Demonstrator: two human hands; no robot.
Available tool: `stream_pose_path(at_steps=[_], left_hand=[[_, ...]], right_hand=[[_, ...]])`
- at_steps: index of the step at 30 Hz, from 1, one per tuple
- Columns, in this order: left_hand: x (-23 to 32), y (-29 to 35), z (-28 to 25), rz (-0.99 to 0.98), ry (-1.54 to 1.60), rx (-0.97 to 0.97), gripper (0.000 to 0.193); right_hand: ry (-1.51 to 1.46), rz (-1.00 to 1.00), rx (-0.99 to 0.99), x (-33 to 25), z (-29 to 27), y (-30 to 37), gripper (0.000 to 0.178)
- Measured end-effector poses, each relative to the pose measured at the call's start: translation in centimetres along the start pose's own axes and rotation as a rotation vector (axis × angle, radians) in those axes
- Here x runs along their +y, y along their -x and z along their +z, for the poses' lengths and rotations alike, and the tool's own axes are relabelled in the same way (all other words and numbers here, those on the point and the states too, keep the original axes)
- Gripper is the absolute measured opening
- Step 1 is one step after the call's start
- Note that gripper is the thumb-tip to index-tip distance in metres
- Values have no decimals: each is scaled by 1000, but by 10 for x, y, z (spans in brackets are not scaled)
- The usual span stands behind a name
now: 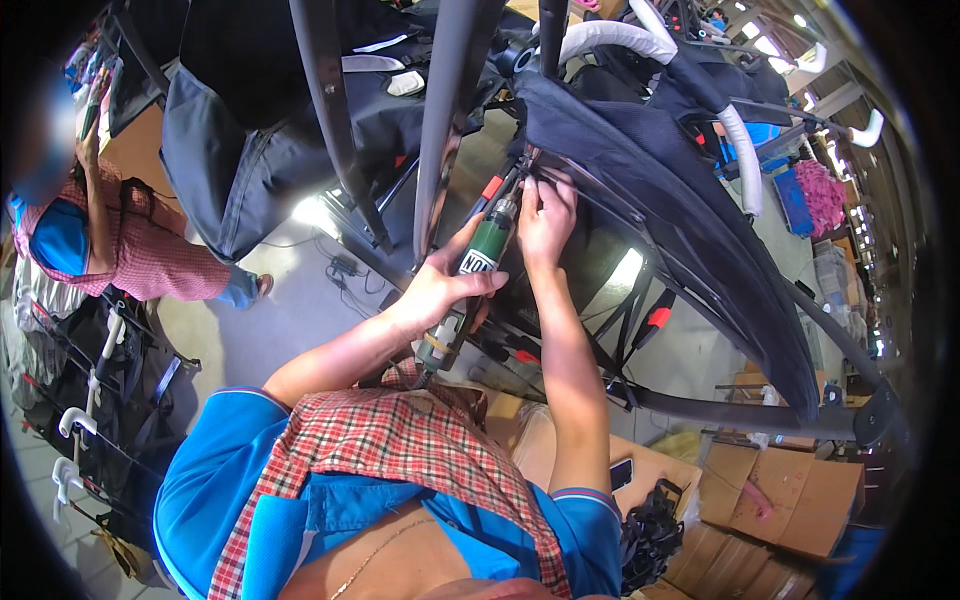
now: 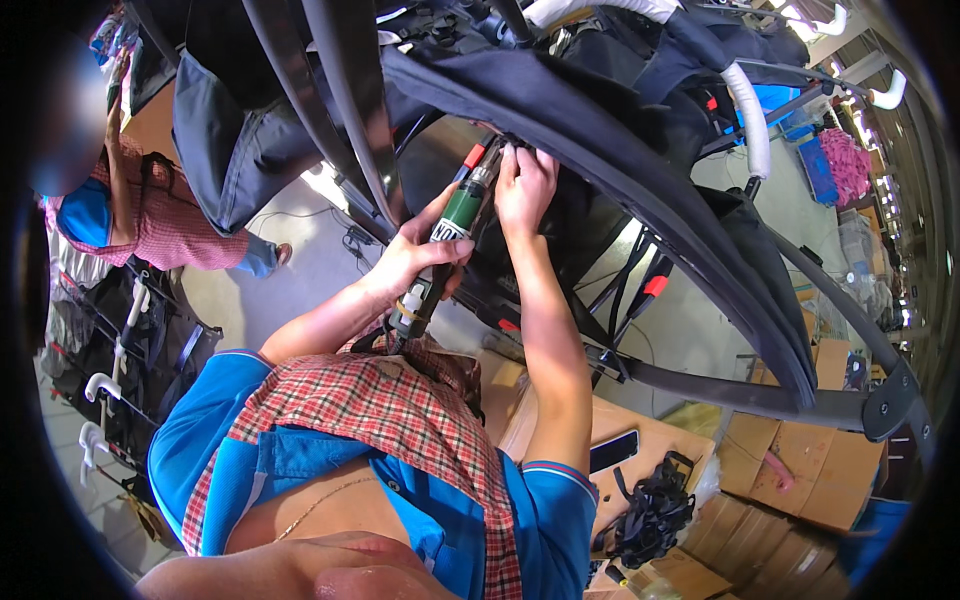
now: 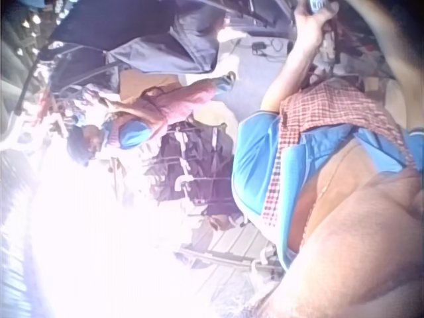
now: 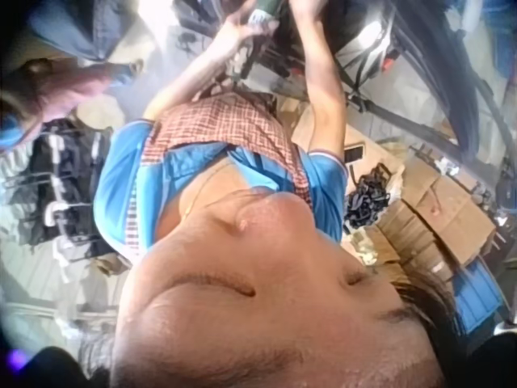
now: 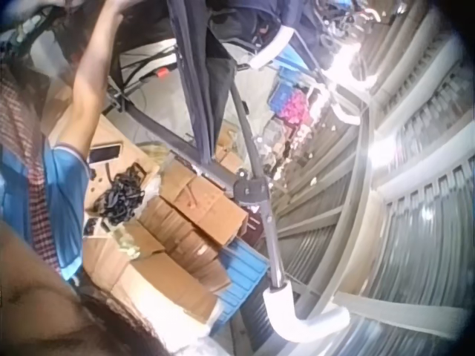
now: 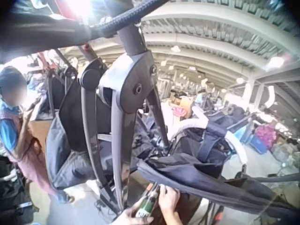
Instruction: The person uses a cordless drill to fasten plastic fasteners into a stroller frame, repeatedly picking fasteners from a table and securing them at multiple attachment points on the stroller's fabric and frame.
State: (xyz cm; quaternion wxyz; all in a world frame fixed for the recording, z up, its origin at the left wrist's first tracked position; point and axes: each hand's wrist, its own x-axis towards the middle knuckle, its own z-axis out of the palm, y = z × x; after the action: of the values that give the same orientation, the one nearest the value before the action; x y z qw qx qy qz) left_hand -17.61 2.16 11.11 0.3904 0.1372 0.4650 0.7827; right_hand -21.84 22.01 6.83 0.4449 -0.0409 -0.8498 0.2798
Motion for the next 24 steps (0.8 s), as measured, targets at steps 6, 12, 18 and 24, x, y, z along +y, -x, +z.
stream_pose_path(at_steps=[6, 12, 18, 24], left_hand=[[1, 0, 3, 15, -10, 13, 92], [-3, -7, 2, 33, 47, -3, 94], [-7, -16, -1, 90, 27, 8, 90], [7, -41, 0, 131, 79, 26, 88]], right_hand=[[29, -6, 32, 0, 1, -1, 16], [36, -44, 101, 3, 4, -4, 13], [13, -9, 83, -3, 2, -5, 11], [-87, 7, 42, -16, -6, -3, 13]])
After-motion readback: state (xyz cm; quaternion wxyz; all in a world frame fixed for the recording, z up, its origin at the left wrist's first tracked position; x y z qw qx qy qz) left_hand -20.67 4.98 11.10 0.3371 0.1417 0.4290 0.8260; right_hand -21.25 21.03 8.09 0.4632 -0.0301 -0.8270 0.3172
